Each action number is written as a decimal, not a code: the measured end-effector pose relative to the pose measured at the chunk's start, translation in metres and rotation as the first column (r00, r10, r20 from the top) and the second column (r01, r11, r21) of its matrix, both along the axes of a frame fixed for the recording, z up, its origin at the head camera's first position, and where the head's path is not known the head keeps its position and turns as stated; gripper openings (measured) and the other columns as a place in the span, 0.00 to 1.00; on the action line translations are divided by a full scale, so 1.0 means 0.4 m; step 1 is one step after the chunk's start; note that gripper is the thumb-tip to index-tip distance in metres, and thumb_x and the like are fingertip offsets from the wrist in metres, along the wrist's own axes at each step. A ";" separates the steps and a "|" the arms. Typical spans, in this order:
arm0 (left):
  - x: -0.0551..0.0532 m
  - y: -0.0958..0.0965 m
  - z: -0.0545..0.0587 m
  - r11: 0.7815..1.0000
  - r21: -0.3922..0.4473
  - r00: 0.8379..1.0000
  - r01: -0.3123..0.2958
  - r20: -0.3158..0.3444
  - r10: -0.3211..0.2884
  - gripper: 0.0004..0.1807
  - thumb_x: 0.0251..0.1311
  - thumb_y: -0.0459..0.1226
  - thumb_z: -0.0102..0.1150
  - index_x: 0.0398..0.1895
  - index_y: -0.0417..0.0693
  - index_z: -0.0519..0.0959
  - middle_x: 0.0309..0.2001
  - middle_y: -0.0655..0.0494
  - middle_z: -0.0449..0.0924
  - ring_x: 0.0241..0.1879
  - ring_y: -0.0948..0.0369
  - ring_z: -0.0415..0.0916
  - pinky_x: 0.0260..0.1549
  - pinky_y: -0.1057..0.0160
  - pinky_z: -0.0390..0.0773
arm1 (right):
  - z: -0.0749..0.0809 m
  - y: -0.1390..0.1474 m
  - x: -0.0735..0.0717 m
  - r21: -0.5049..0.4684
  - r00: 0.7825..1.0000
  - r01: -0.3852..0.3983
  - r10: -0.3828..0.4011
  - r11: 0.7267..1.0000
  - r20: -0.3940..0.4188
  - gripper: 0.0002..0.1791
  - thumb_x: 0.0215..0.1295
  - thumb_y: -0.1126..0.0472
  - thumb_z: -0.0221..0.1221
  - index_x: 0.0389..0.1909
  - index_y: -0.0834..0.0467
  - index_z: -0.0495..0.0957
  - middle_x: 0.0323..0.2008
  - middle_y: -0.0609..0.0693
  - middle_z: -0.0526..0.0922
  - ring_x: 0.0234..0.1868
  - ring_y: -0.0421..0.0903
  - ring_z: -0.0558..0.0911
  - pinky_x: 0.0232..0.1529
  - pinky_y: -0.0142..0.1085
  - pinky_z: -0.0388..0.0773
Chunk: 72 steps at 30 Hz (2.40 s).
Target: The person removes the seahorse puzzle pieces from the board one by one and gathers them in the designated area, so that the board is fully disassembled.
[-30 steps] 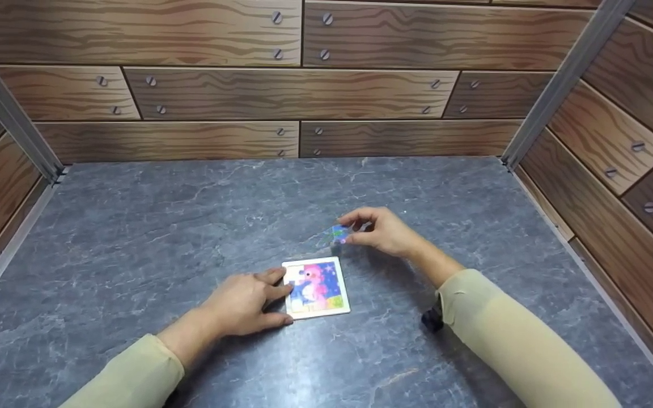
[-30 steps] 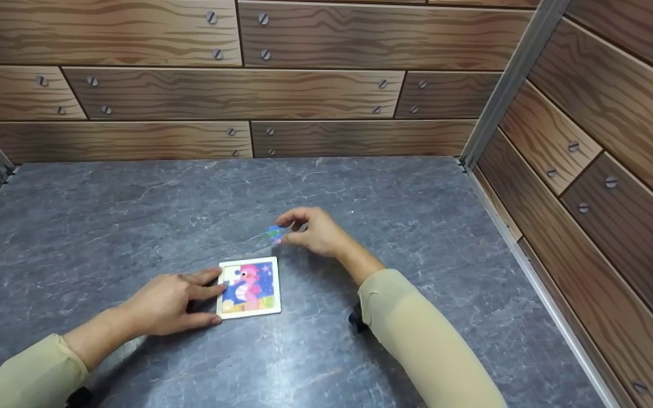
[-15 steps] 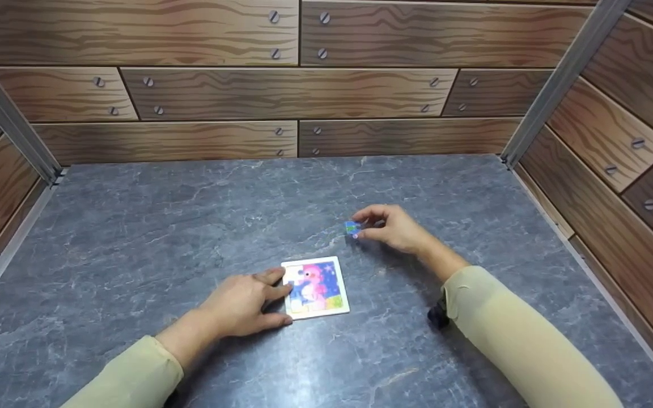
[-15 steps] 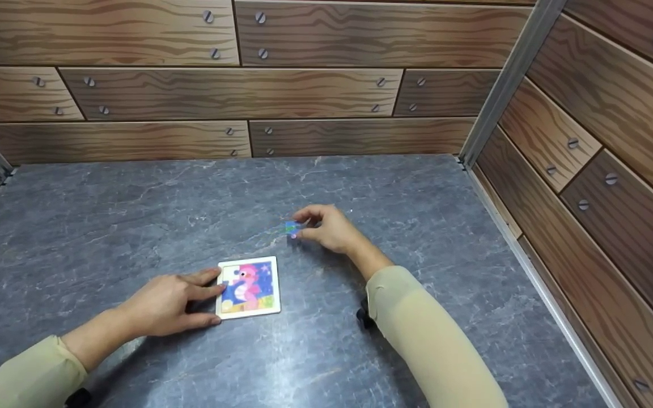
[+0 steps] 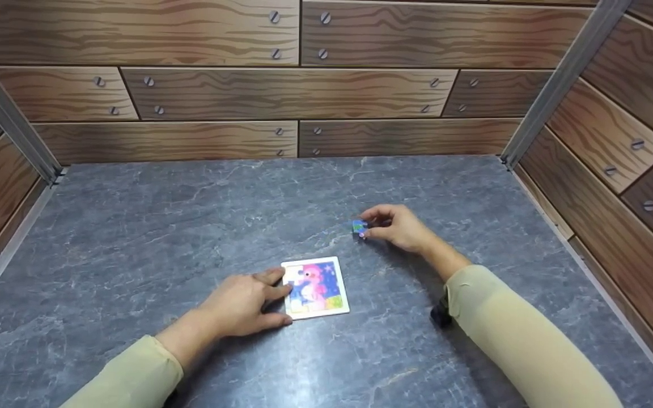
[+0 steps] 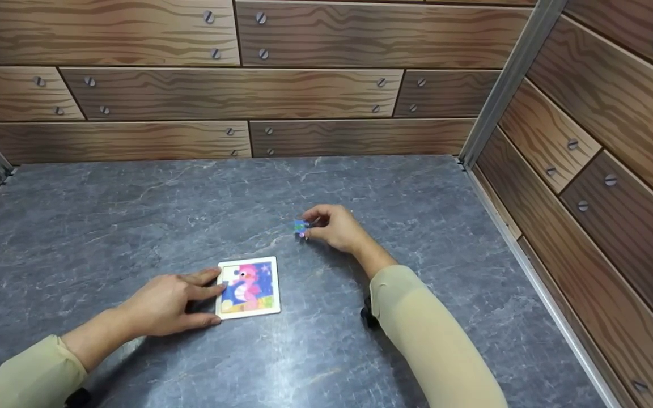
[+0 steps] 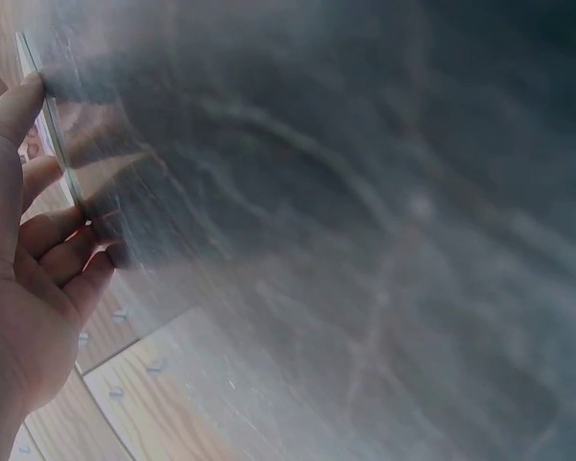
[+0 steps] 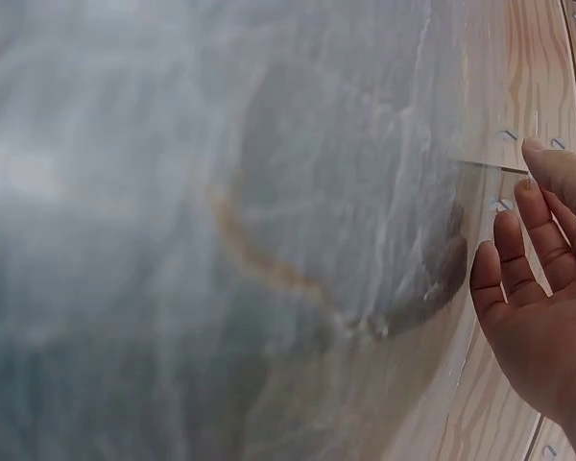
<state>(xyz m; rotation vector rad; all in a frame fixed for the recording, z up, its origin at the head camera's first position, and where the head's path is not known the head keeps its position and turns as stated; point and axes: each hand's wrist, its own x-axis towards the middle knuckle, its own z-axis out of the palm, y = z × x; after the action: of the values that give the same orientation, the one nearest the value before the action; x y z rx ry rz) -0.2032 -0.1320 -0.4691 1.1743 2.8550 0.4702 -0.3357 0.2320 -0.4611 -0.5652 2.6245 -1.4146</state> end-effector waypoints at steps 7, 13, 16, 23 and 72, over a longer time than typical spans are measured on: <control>0.000 0.000 0.001 1.000 -0.004 1.000 -0.009 0.012 0.009 0.33 0.68 0.59 0.66 0.68 0.49 0.83 0.71 0.39 0.75 0.67 0.43 0.77 0.57 0.42 0.82 | -0.001 0.000 -0.002 0.017 1.000 0.012 -0.012 1.000 -0.006 0.19 0.61 0.70 0.74 0.54 0.67 0.86 0.46 0.62 0.88 0.42 0.45 0.82 0.46 0.30 0.79; -0.002 0.002 0.002 1.000 -0.014 1.000 -0.010 0.025 0.010 0.33 0.69 0.59 0.65 0.68 0.50 0.82 0.72 0.39 0.74 0.66 0.43 0.78 0.57 0.42 0.82 | -0.001 0.003 -0.004 0.043 1.000 0.021 -0.020 0.999 -0.023 0.19 0.62 0.67 0.75 0.53 0.66 0.86 0.45 0.62 0.88 0.42 0.47 0.82 0.44 0.30 0.77; -0.003 0.002 0.003 1.000 -0.018 1.000 -0.011 0.029 0.012 0.33 0.69 0.59 0.65 0.69 0.50 0.82 0.72 0.39 0.73 0.66 0.43 0.78 0.57 0.42 0.82 | -0.003 0.005 -0.006 0.054 0.999 0.028 -0.027 0.998 -0.020 0.19 0.62 0.67 0.74 0.53 0.65 0.87 0.45 0.60 0.88 0.42 0.46 0.81 0.44 0.31 0.77; -0.003 0.001 0.004 1.000 -0.018 0.999 -0.004 0.034 0.005 0.33 0.70 0.60 0.64 0.69 0.50 0.82 0.72 0.39 0.73 0.66 0.43 0.78 0.57 0.42 0.82 | -0.008 0.010 -0.010 0.058 0.999 0.027 -0.026 0.998 -0.026 0.18 0.61 0.69 0.75 0.53 0.66 0.87 0.44 0.60 0.88 0.40 0.44 0.80 0.41 0.30 0.76; 0.005 0.003 0.004 1.000 -0.005 1.000 -0.002 0.018 0.002 0.32 0.69 0.59 0.65 0.68 0.50 0.83 0.72 0.39 0.74 0.67 0.43 0.77 0.58 0.41 0.81 | -0.003 0.006 -0.007 0.123 1.000 0.018 -0.015 0.992 -0.027 0.20 0.62 0.67 0.74 0.56 0.65 0.86 0.51 0.58 0.88 0.50 0.54 0.83 0.51 0.39 0.77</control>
<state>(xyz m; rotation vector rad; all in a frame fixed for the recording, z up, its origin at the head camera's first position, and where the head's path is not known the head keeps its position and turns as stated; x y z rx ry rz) -0.2013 -0.1309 -0.4676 1.1609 2.8406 0.4715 -0.3384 0.2345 -0.4623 -0.5516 2.7192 -1.2469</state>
